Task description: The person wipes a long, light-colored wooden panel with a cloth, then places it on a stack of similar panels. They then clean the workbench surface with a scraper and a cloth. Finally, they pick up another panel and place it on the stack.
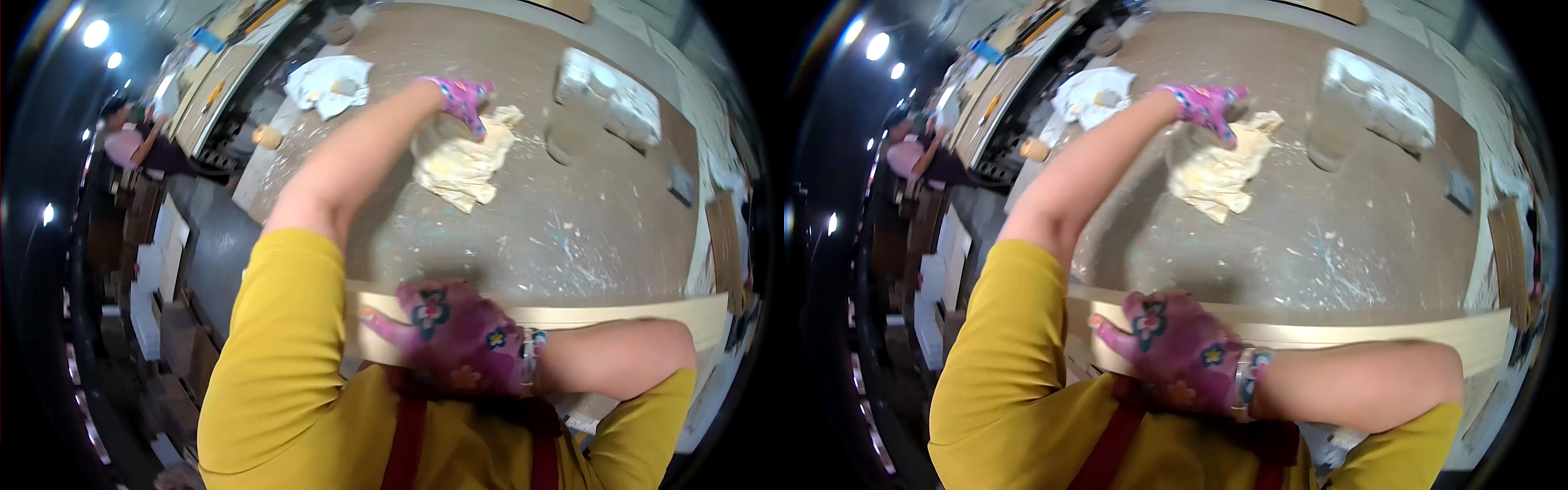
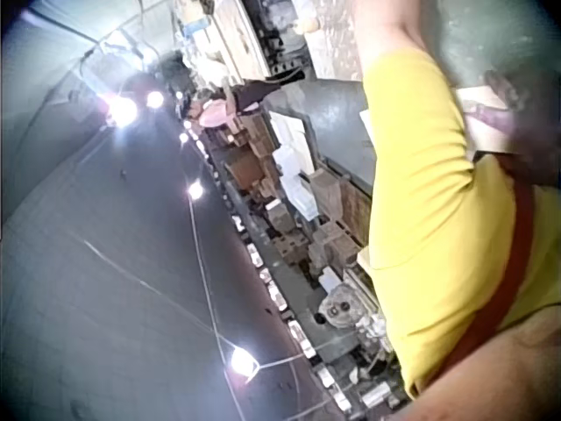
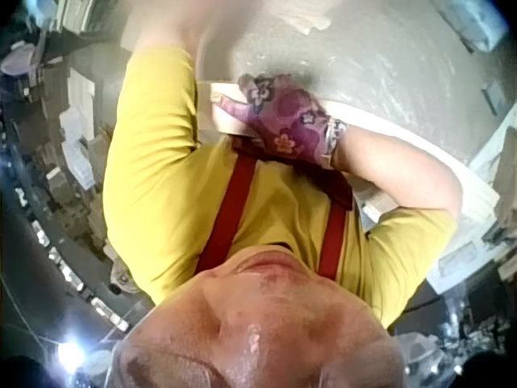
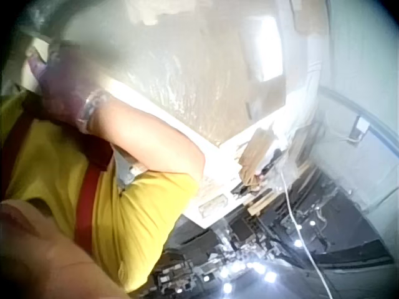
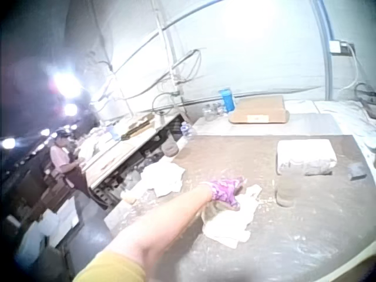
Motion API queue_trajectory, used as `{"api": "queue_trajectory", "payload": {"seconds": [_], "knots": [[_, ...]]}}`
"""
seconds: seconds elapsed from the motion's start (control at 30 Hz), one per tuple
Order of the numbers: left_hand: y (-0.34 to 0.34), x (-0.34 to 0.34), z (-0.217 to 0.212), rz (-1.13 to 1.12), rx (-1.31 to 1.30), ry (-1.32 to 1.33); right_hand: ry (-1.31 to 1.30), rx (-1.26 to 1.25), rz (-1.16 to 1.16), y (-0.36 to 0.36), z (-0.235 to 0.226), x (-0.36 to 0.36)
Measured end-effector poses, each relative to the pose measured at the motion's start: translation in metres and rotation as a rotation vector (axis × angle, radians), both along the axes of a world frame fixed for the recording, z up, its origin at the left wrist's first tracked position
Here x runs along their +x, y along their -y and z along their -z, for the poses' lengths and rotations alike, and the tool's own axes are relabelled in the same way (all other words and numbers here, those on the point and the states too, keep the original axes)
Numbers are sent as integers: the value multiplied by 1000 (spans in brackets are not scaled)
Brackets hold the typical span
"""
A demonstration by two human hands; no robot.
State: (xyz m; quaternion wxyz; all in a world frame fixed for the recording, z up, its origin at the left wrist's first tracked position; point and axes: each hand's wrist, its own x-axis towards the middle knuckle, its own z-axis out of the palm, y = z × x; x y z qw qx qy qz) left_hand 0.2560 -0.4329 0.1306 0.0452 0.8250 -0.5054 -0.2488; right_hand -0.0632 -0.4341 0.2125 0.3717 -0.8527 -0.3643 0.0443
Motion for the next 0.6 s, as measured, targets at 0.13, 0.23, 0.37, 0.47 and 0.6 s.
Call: {"api": "queue_trajectory", "payload": {"seconds": [0.13, 0.23, 0.37, 0.47, 0.6], "knots": [[-9, -26, 51, 115, 50, 221, 45, -352, -24, -9, -7, 8], [-36, -29, 14, -121, -117, 127, 132, -386, -16, -11, -24, 11], [-190, -45, -91, -460, -516, -173, 42, -386, -65, -24, -29, 1], [-273, -79, -167, -359, -501, 340, 27, -477, -36, -22, -32, 2], [-345, -168, -186, -876, -550, 407, 65, -496, -2, -24, -30, 0]]}}
